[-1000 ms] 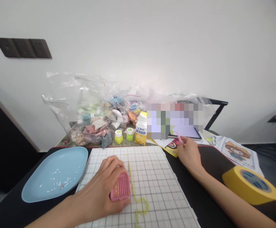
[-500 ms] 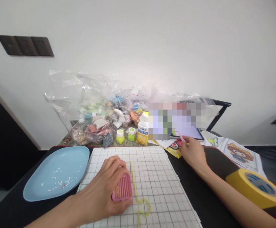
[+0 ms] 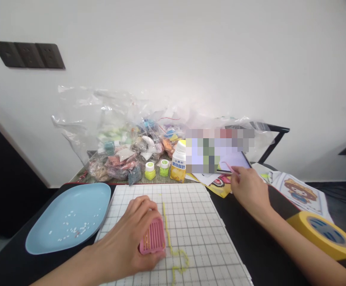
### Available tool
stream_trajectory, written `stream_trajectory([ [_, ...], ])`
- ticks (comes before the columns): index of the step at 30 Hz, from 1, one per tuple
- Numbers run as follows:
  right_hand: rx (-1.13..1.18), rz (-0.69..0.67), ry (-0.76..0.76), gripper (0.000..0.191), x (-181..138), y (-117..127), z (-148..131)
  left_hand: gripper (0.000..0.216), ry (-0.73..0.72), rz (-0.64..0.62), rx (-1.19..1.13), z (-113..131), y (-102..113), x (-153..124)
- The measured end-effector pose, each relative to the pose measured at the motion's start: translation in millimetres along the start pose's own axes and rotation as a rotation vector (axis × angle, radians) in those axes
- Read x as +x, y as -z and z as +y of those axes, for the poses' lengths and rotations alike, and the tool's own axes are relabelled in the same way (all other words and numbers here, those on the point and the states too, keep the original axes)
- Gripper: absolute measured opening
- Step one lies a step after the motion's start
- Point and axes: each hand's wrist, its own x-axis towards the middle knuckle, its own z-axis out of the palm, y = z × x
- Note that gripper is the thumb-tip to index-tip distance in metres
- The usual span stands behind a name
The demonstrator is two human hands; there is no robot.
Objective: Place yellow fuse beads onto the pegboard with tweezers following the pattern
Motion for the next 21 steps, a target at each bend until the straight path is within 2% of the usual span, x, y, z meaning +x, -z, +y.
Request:
stream_trajectory([
  [8,-0.206,-0.096,0.017,0.035,-6,5,-4,0.039,-0.009,0.009,-0.004,-1,0,0],
  [16,-0.16,-0.037,0.038,0.035,-2,-1,-1,0.038,-0.006,0.005,0.003,-1,1,0],
  [21,-0.165,-0.075,0.051,0.033,0,-7,1,0.037,-0.003,-0.008,0.009,0,1,1],
])
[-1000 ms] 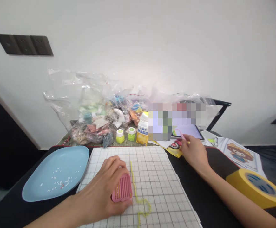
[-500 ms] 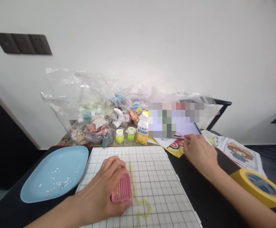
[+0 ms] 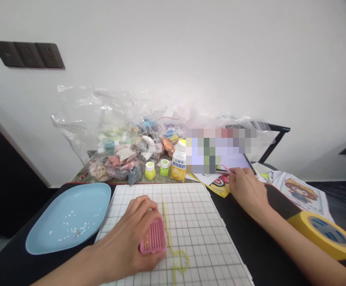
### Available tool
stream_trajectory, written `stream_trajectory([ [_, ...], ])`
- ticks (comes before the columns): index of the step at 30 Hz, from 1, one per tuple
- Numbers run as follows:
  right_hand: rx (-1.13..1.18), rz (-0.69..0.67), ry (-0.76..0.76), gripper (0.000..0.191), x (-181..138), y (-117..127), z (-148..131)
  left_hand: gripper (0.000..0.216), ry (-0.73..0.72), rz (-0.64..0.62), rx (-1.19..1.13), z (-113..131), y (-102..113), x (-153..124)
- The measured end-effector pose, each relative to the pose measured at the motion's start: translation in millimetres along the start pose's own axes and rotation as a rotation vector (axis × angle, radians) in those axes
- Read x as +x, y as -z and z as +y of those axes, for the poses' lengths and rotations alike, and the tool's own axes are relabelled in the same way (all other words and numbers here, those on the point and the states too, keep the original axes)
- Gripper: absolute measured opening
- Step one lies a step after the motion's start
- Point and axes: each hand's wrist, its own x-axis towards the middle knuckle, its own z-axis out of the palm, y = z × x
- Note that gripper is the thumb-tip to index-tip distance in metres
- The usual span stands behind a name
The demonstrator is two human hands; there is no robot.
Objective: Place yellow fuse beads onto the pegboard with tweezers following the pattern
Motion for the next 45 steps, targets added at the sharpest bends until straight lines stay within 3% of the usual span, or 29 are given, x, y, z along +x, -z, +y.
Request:
stream_trajectory([
  [10,0.029,0.026,0.007,0.033,4,-5,0,0.039,0.008,0.07,-0.038,1,-4,-2],
  [45,0.092,0.085,0.05,0.035,22,-17,1,0.043,0.033,0.09,-0.062,4,-4,-3],
])
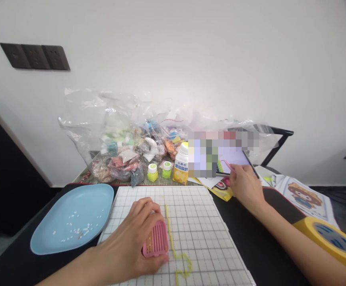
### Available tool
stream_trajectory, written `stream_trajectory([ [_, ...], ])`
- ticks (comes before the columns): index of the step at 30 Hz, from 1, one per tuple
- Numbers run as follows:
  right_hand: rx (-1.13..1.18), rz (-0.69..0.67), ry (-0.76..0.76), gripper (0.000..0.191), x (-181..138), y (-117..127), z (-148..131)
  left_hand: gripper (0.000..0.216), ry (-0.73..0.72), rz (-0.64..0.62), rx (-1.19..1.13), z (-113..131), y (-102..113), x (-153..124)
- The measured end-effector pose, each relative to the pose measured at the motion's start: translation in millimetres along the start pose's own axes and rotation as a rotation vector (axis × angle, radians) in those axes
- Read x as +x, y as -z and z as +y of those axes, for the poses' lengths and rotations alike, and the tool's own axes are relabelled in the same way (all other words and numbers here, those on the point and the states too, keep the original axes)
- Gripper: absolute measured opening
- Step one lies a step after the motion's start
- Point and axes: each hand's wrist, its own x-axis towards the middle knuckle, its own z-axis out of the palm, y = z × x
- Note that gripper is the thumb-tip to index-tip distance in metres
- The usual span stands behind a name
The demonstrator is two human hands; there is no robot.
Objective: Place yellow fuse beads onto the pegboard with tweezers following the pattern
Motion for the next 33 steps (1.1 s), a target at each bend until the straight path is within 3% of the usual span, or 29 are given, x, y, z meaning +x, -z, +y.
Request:
stream_trajectory([
  [20,-0.033,-0.014,0.005,0.035,11,1,-6,0.04,-0.004,-0.071,0.017,0,4,1],
  [33,-0.042,-0.031,-0.002,0.037,20,0,-11,0.041,-0.009,-0.033,0.002,-4,0,-1],
])
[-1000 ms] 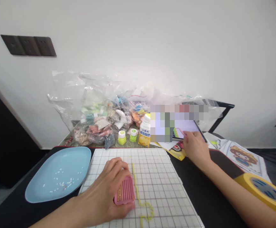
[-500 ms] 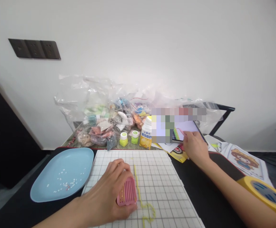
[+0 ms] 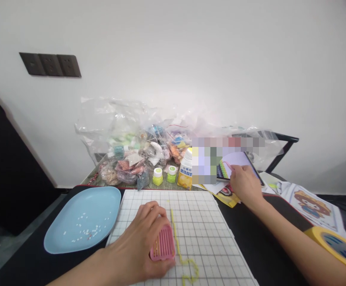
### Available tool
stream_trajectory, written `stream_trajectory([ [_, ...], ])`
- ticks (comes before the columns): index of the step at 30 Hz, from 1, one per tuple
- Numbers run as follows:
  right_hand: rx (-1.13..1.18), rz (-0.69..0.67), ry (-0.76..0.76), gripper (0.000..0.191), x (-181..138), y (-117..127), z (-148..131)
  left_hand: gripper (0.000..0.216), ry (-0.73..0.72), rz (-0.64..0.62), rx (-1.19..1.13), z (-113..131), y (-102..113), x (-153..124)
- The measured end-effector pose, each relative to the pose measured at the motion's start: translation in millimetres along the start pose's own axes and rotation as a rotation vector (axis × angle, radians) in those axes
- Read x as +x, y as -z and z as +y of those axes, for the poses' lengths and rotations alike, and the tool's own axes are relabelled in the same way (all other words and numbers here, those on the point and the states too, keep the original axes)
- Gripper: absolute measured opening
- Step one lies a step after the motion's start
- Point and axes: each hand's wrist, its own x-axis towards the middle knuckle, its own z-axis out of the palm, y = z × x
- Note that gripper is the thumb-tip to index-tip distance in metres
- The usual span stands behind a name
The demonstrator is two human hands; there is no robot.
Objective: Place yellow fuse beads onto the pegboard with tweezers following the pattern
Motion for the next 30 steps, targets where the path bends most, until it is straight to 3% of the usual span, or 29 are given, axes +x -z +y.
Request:
stream_trajectory([
  [30,0.014,-0.053,-0.051,0.038,20,-2,-8,0.045,0.012,-0.025,0.031,-3,-5,-2],
])
